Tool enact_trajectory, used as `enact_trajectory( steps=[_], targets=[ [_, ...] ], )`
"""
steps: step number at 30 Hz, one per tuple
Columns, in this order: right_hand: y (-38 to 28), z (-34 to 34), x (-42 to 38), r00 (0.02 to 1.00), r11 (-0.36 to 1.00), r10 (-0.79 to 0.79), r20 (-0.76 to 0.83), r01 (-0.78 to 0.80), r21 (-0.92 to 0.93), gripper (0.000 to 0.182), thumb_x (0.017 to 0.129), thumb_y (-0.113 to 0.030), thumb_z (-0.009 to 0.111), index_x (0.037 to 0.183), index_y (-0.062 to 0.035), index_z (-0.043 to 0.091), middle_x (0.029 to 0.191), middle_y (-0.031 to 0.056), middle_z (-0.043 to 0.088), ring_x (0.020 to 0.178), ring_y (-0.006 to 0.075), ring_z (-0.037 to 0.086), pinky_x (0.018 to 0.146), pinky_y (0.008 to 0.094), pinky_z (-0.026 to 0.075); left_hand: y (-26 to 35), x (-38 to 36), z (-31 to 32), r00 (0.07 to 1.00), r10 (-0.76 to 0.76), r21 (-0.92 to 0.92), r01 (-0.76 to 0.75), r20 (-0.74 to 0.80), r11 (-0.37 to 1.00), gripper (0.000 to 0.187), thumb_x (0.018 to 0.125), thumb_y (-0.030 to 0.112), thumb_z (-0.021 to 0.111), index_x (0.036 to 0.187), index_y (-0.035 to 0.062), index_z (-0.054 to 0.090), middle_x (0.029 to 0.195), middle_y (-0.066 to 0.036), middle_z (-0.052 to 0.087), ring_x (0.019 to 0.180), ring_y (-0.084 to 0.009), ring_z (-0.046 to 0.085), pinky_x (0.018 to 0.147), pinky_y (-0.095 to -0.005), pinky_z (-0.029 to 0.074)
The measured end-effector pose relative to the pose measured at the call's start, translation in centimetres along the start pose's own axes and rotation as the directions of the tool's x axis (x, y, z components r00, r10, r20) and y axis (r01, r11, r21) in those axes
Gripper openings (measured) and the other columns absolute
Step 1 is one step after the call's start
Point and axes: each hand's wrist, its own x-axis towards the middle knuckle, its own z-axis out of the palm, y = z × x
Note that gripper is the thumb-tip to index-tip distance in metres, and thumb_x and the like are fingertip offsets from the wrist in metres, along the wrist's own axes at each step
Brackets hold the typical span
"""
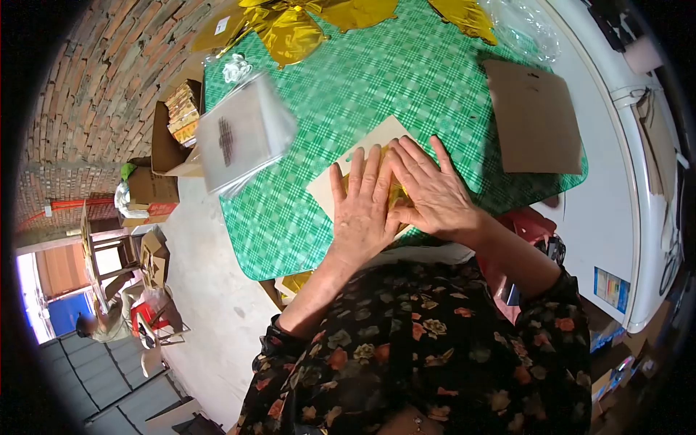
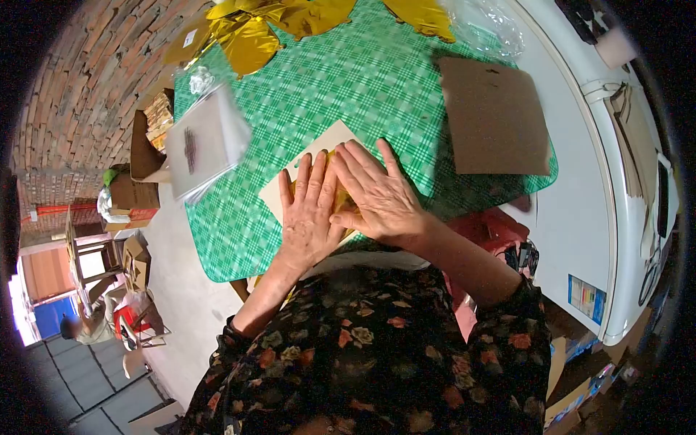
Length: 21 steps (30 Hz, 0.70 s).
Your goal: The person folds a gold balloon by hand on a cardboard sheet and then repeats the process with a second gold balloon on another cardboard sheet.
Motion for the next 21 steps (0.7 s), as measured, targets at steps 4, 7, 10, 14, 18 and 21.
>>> enact_trajectory(
  steps=[4,7,10,14,18,21],
  targets=[
    [-0.1,0.0,0.0,1.000,0.999,0.003,0.012,-0.003,-0.054,0.102,0.097,-0.069,0.058,0.165,0.0048,0.038,0.174,0.0187,0.036,0.166,0.0303,0.023,0.134,0.0636,0.006,-0.1,0.1,0.3,0.999,-0.024,0.061,0.023,0.023,0.998,0.079,0.104,0.039,0.056,0.170,0.0030,0.032,0.177,-0.019,0.028,0.165,-0.0418,0.021,0.131,-0.0690,0.009],
    [0.0,-0.2,-0.3,1.000,0.999,0.005,0.028,-0.003,-0.051,0.101,0.098,-0.069,0.058,0.165,0.0041,0.039,0.174,0.0182,0.036,0.167,0.0298,0.022,0.133,0.0636,0.005,0.2,0.0,0.0,0.998,-0.054,0.016,0.054,0.035,0.998,0.078,0.103,0.033,0.057,0.171,0.0042,0.031,0.179,-0.018,0.027,0.167,-0.0405,0.020,0.133,-0.0663,0.007],
    [0.1,-0.1,-0.9,0.999,0.998,0.010,0.032,-0.007,-0.069,0.102,0.097,-0.070,0.058,0.165,0.0037,0.040,0.174,0.0185,0.036,0.167,0.0300,0.023,0.133,0.0638,0.006,0.4,0.1,0.3,0.998,-0.066,-0.009,0.066,0.014,0.998,0.077,0.104,0.033,0.057,0.171,0.0048,0.032,0.178,-0.017,0.028,0.166,-0.0406,0.021,0.133,-0.0666,0.007],
    [-0.4,-0.9,-2.4,0.999,0.996,0.020,0.027,-0.018,-0.082,0.100,0.098,-0.071,0.056,0.161,0.0050,0.044,0.172,0.0203,0.039,0.164,0.0314,0.028,0.132,0.0647,0.010,0.3,0.1,0.3,0.997,-0.076,0.019,0.076,-0.003,0.997,0.077,0.104,0.036,0.057,0.170,0.0063,0.033,0.178,-0.015,0.030,0.166,-0.0418,0.022,0.131,-0.0689,0.008],
    [-1.7,-1.9,-5.6,0.999,0.996,0.040,-0.010,-0.040,-0.086,0.092,0.104,-0.069,0.050,0.153,0.0081,0.053,0.167,0.0225,0.046,0.161,0.0335,0.035,0.131,0.0658,0.016,0.5,0.1,0.4,0.997,-0.077,0.077,0.079,-0.021,0.994,0.076,0.105,0.039,0.057,0.170,0.0079,0.034,0.178,-0.013,0.031,0.165,-0.0447,0.020,0.129,-0.0730,0.007],
    [-2.6,-2.5,-7.7,0.999,0.995,0.038,-0.006,-0.038,-0.091,0.087,0.108,-0.067,0.044,0.147,0.0090,0.059,0.164,0.0232,0.049,0.160,0.0349,0.037,0.130,0.0668,0.016,0.4,0.1,0.5,0.997,-0.075,0.053,0.076,-0.022,0.996,0.075,0.105,0.039,0.058,0.170,0.0089,0.035,0.178,-0.012,0.032,0.165,-0.0464,0.018,0.129,-0.0745,0.007]
  ],
)
